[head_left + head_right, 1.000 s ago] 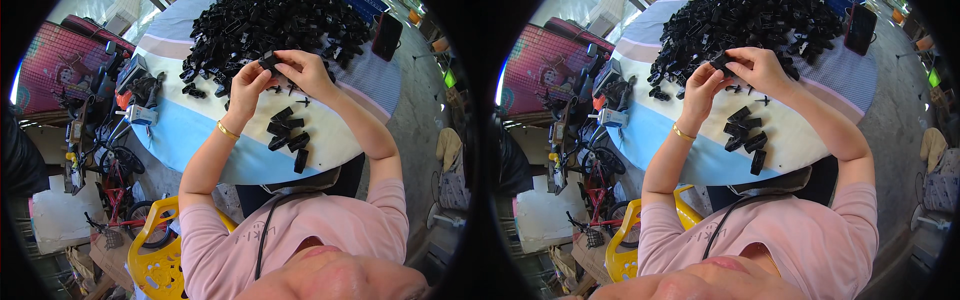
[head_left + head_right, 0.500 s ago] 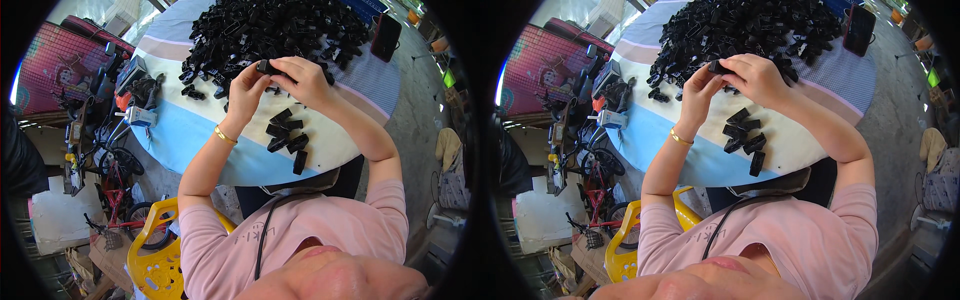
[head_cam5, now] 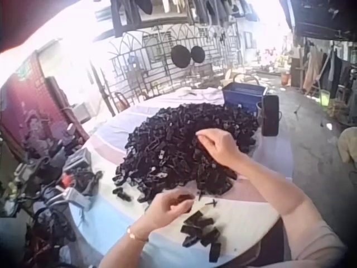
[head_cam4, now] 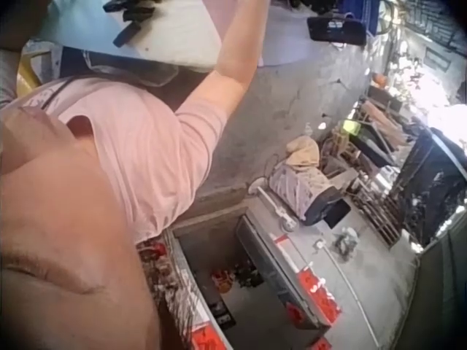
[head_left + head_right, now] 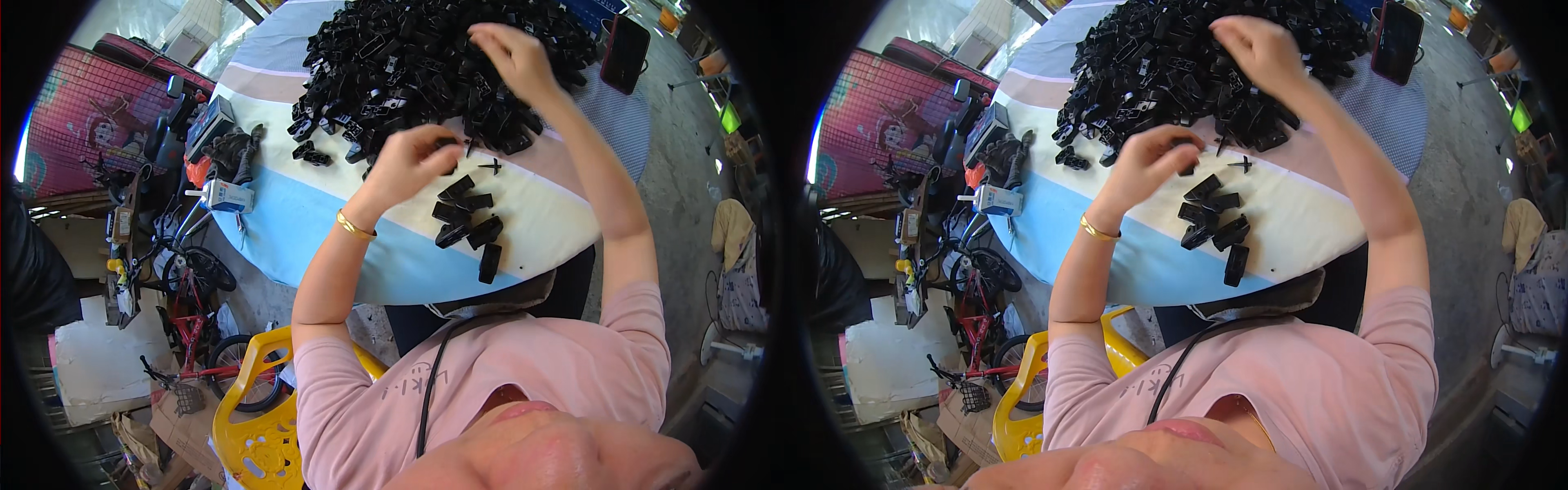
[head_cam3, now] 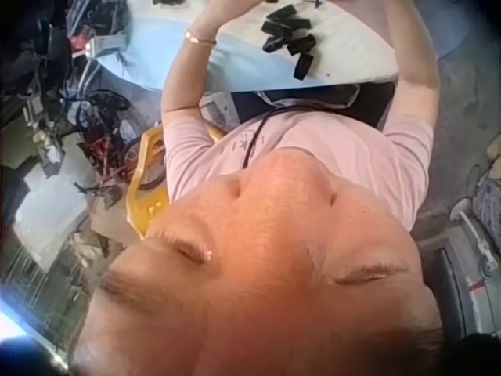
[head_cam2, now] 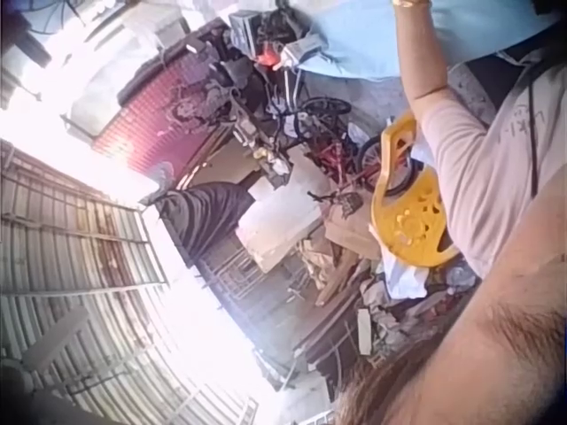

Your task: Manually joining small black plastic components together and sorting them on a table.

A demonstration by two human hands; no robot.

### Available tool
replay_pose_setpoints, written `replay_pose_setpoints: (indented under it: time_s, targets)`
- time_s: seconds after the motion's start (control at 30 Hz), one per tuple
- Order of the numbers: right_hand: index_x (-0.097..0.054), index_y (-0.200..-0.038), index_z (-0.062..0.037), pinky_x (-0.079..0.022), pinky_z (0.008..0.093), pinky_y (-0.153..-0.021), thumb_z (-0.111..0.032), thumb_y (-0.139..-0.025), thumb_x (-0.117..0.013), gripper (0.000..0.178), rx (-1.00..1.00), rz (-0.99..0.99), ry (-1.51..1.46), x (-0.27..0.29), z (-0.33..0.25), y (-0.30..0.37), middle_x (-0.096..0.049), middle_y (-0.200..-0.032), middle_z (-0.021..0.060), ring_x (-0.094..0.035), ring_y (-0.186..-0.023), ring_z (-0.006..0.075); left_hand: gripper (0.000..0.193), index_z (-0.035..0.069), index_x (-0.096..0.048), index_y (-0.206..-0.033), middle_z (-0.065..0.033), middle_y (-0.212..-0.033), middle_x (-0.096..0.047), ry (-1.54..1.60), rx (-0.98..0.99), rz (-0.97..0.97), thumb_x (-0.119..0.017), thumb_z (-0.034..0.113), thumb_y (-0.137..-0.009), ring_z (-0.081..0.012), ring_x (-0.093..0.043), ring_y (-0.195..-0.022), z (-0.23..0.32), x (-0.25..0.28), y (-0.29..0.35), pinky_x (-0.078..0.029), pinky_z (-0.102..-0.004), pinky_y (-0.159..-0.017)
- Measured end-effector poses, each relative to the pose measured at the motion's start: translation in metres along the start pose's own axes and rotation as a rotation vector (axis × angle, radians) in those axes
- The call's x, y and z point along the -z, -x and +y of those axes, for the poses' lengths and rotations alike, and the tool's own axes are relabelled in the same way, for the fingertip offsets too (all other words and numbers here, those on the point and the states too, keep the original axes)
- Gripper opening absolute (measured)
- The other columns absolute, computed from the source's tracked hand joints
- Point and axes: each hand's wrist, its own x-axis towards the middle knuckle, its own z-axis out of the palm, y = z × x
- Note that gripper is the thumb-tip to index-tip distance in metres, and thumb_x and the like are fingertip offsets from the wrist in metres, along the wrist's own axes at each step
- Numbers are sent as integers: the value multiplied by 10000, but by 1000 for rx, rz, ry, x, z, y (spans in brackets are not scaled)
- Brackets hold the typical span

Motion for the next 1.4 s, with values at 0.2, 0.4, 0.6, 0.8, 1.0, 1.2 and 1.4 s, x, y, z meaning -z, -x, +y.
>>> replay_pose_setpoints:
  time_s: [0.2,0.4,0.6,0.8,1.0,1.2,1.4]
  targets:
    - [-584,-1136,-105,-450,436,-871,-63,-807,-490,345,-86,-300,780,-5,116,12,-621,-1057,55,-504,-1105,265,326,42,-624,-1069,-119,-901,-535,-455,-386,-328,-558,301,-882,-235,-503,-873,1,-21,-5,-426,-307,-776]
    - [-604,-1115,-122,-440,397,-860,-46,-817,-502,324,2,-339,943,-9,117,8,-615,-992,28,-527,-1011,218,316,76,-609,-1101,-86,-991,-577,-626,-620,82,-590,86,-786,-267,-481,-933,-23,-36,-37,-429,-352,-811]
    - [-630,-1066,-131,-457,335,-795,-113,-790,-597,278,229,-280,970,12,96,5,-599,-907,36,-553,-898,211,435,75,-573,-1136,-70,-970,-588,-857,-466,41,-626,-8,-712,-255,-497,-951,-25,-29,-36,-432,-330,-840]
    - [-580,-1105,-69,-502,289,-714,-138,-863,-586,251,-530,-254,-501,14,-5,0,-576,-995,15,-575,-863,123,266,-2,-546,-1134,-70,-1063,-575,318,-10,137,-558,48,-873,-138,-585,-878,-34,-21,-35,-480,-268,-792]
    - [-504,-1212,-22,-502,264,-824,-49,-858,-554,359,-691,-234,-1058,2,-65,26,-583,-1057,61,-590,-939,128,252,-27,-506,-1140,-76,-1002,-581,951,-45,150,-510,57,-902,-221,-599,-960,-19,-8,-20,-496,-327,-872]
    - [-627,-1049,-42,-496,237,-734,-42,-742,-646,308,-270,-364,-581,2,-65,31,-631,-976,64,-613,-830,136,244,-16,-514,-1117,-84,-1000,-585,1043,10,102,-454,144,-942,-163,-578,-865,-23,0,-19,-484,-285,-775]
    - [-652,-942,-52,-501,276,-748,53,-706,-600,263,216,-376,-323,10,-62,23,-610,-1029,88,-612,-867,219,228,-33,-509,-1092,-95,-1012,-581,1025,113,-12,-463,126,-935,-181,-600,-897,-16,4,-17,-516,-292,-803]
